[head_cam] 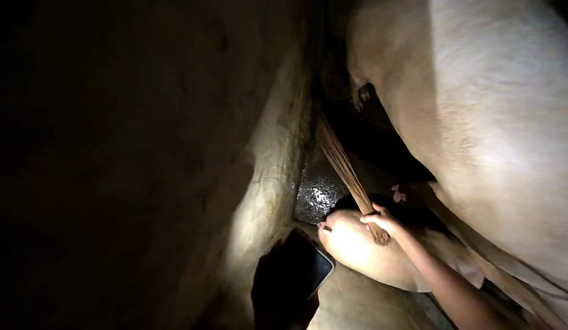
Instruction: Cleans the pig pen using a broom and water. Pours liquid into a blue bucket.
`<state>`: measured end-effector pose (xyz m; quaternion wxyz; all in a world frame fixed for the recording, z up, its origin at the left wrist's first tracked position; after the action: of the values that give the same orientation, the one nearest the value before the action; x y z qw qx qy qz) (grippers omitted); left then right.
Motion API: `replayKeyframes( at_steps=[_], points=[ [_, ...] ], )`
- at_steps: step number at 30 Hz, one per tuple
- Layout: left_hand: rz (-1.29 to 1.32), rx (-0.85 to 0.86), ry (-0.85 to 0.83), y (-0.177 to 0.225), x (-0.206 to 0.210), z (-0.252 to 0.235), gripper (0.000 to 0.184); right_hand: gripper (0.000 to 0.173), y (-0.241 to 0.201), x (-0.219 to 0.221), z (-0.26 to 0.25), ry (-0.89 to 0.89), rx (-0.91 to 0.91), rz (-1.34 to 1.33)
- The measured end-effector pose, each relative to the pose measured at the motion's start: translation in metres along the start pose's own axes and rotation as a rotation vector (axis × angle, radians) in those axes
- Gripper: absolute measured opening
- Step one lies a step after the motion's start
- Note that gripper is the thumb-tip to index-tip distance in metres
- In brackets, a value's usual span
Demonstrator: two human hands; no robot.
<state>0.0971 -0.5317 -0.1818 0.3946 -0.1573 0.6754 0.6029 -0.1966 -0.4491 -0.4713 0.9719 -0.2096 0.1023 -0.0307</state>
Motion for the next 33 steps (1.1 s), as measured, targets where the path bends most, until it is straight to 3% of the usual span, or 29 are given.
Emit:
replayKeyframes(
  at_steps=[2, 3, 5, 7, 9, 12, 14, 17, 19, 23, 29, 31, 33],
  points=[
    [-0.056, -0.014, 0.001, -0.002, 0.001, 0.0, 0.102, 0.065, -0.017, -0.02, -0.043, 0.033, 0.066, 0.002],
    [-0.099, -0.115, -0.021, 0.005, 0.0, -0.006, 0.101, 0.061, -0.035, -0.035, -0.067, 0.07, 0.09, 0.056],
    [-0.187, -0.703, -0.193, 0.038, -0.001, -0.035, 0.096, 0.063, -0.078, -0.07, -0.112, 0.258, 0.014, 0.162],
    [-0.055, -0.15, 0.043, 0.01, -0.003, -0.009, 0.094, 0.07, -0.118, -0.088, -0.139, 0.342, -0.139, 0.235],
    [-0.027, -0.017, 0.057, -0.002, -0.004, 0.0, 0.098, 0.08, -0.135, -0.084, -0.141, 0.344, -0.263, 0.215],
    [-0.038, -0.057, 0.085, -0.003, -0.005, -0.004, 0.1, 0.094, -0.122, -0.063, -0.103, 0.264, -0.295, 0.109],
    [-0.05, -0.041, 0.092, -0.009, -0.006, 0.003, 0.101, 0.093, -0.09, -0.037, -0.077, 0.16, -0.248, -0.004],
    [-0.082, -0.086, 0.08, -0.011, -0.007, 0.006, 0.102, 0.085, -0.067, -0.006, -0.061, 0.013, -0.117, -0.118],
    [-0.095, -0.103, 0.078, -0.013, -0.007, 0.009, 0.101, 0.071, -0.08, -0.008, -0.079, -0.03, -0.053, 0.053],
    [-0.18, -0.094, 0.074, -0.012, -0.01, 0.006, 0.099, 0.072, -0.126, -0.045, -0.141, 0.22, -0.075, 0.302],
    [-0.244, -0.217, 0.052, -0.021, -0.013, 0.01, 0.097, 0.088, -0.11, -0.021, -0.122, 0.252, -0.268, 0.192],
    [-0.227, -0.246, 0.022, -0.019, -0.013, 0.012, 0.097, 0.077, -0.109, -0.007, -0.124, 0.123, -0.21, 0.129],
    [-0.221, -0.249, 0.024, -0.019, -0.013, 0.012, 0.096, 0.042, -0.127, -0.008, -0.15, -0.055, -0.094, 0.107]
  ],
)
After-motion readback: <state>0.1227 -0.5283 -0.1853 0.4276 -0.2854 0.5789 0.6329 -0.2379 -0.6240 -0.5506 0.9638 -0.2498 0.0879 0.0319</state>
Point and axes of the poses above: each hand's wrist, its own z-axis away from the middle knuckle, its own x-axis out of the palm, y = z × x, the point moved 5 cm from there along -z, towards the middle knuckle, and after that the axes turned 9 degrees about z, right-handed, at the moved point
